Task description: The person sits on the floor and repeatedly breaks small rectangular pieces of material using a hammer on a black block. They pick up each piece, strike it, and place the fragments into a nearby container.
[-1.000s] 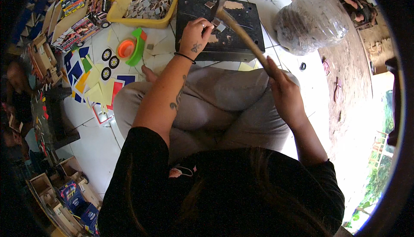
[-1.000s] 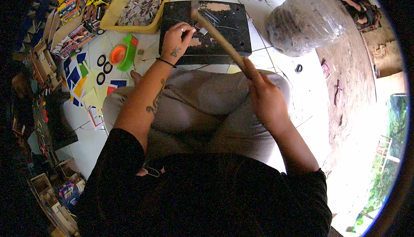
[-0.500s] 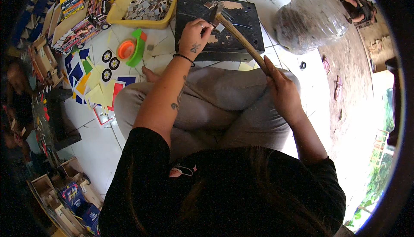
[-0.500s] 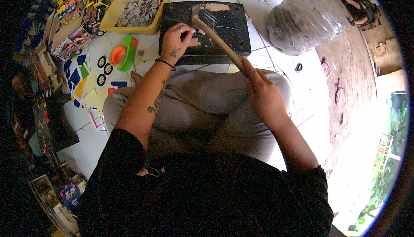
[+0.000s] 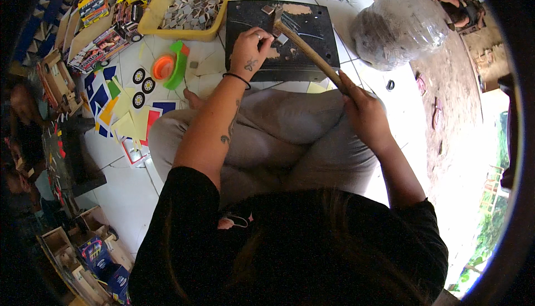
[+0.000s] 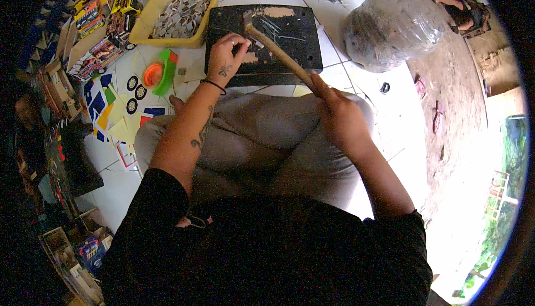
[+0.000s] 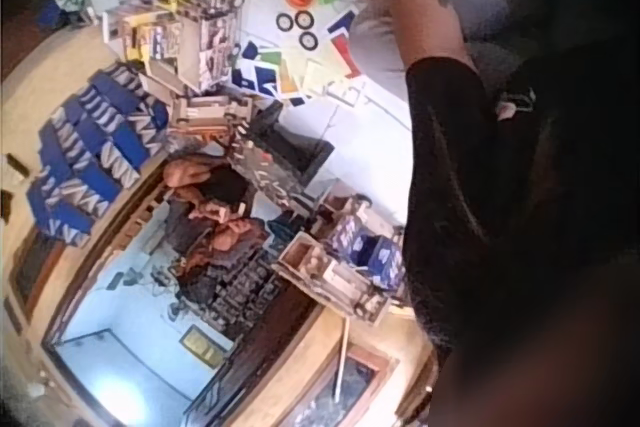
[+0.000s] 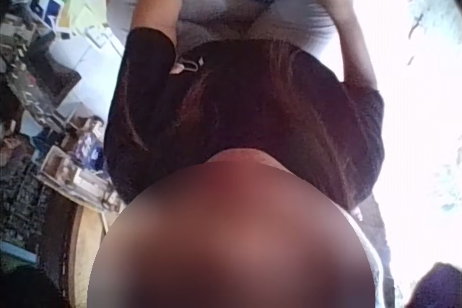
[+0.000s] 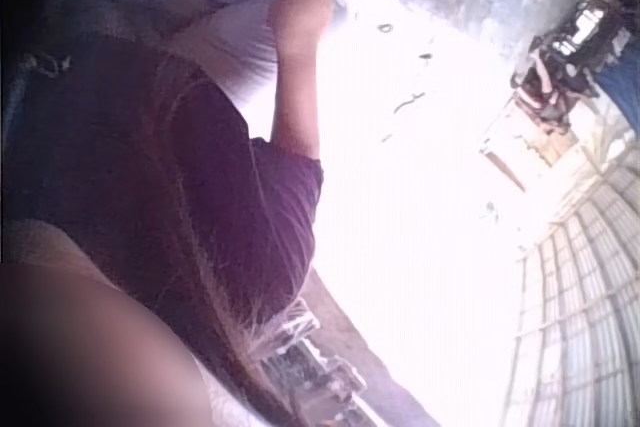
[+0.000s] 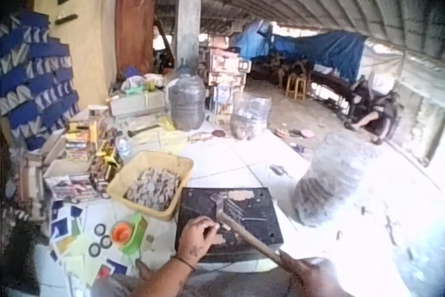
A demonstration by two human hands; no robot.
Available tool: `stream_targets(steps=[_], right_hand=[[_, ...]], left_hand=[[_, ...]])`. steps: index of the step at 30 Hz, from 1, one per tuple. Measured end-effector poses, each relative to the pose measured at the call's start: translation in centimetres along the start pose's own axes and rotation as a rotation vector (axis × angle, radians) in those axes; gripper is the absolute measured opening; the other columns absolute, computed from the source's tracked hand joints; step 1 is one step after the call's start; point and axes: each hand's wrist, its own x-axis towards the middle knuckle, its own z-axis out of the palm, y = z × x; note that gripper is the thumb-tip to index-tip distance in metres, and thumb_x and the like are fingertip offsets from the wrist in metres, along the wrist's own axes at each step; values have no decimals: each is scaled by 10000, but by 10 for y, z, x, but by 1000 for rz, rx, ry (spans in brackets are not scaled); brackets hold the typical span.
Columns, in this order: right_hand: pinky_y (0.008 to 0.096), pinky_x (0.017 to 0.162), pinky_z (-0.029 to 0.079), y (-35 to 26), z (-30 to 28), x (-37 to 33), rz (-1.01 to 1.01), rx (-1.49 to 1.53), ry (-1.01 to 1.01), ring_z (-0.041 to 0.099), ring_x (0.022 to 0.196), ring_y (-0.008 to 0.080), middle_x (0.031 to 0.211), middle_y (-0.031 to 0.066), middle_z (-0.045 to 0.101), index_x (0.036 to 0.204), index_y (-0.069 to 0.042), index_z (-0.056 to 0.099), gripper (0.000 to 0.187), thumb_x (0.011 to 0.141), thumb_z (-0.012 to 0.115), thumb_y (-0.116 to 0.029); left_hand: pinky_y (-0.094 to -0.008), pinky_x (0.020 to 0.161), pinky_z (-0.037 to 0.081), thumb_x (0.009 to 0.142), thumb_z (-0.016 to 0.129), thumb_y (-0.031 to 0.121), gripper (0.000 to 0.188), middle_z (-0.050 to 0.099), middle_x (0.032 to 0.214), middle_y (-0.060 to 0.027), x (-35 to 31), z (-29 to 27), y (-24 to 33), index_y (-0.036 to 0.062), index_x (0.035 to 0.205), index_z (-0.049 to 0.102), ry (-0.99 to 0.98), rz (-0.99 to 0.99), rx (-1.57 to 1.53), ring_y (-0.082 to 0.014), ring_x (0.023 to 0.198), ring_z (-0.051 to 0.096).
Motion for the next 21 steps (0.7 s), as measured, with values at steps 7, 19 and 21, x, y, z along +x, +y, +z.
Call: stream_targets(steps=[7,19,21], right_hand=[[464,823,482,66,-8,78,8,-108,206,596,981,380,1134,185,588,1302,-157,456,366,939,465,-199],[441,892,418,105,29,124,-241,-416,276,534,1076,322,1095,149,585,1169,-84,518,351,847,597,-199],[397,952,384,81,29,137,-284,-407,167,502,1113,261,1079,99,590,1111,-87,596,294,825,605,-157]], left_hand=[[-324,633,505,782,674,82,89,661,798,-122,0,-3,3,0,803,646,-11,-55,-93,-260,710,650],[-422,837,481,759,696,363,466,656,999,-173,96,-116,-82,27,1072,618,67,-279,859,-331,939,620],[-434,835,480,746,695,379,466,636,1016,-178,105,-91,-75,25,1039,620,-46,-121,795,-338,970,600]])
